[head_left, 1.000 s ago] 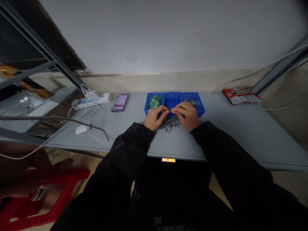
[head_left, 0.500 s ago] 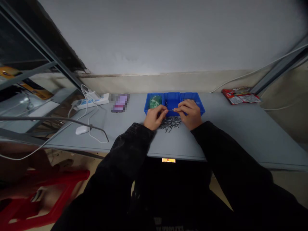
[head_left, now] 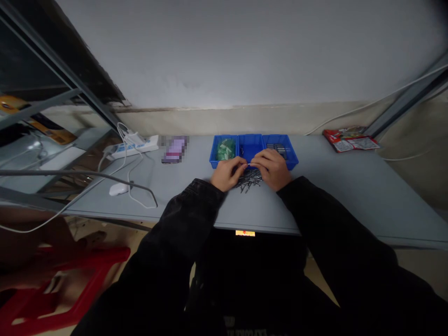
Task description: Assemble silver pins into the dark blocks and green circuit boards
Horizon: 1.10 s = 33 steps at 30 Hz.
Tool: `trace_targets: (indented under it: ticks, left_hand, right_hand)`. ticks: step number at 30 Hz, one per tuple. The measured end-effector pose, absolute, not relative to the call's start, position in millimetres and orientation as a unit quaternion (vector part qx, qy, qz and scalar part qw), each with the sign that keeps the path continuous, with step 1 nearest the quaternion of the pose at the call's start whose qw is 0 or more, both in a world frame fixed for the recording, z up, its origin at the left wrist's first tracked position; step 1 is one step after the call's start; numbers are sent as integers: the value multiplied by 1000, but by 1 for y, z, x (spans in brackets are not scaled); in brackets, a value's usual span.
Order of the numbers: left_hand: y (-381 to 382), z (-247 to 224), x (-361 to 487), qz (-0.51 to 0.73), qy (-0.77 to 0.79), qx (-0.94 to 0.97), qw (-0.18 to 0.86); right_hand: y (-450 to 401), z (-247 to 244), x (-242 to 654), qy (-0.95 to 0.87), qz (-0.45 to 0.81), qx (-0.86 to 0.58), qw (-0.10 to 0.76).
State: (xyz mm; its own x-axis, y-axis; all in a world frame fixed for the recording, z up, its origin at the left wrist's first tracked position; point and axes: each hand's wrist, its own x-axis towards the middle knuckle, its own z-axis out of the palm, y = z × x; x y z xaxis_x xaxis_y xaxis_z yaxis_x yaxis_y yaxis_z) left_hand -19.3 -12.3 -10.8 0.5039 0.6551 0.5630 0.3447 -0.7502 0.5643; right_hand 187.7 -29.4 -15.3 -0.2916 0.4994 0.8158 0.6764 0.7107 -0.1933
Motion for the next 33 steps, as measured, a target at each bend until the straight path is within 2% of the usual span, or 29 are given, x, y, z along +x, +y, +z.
trace_targets:
  ticks: [7,16,19,23,33]
  left_hand:
    - [-12,-8,-19,415,294,837,200]
    - [-9,-3,-24,448,312,817,188]
    - [-8,-4,-26,405,306,842,182]
    - [-8,-7,-25,314,285,884,198]
    - [-5,-10,-24,227,278,908,215]
  right_hand:
    - [-32,-11,184,-796,-98,-399,445]
    - [-31,-4,195,-710,-145,-417,548]
    - [-30,0,197,-670,-159,-459,562]
    - [-28,2,199,-666,-138,-499,537]
    - [-29,-5,191,-721,-114,-465,501]
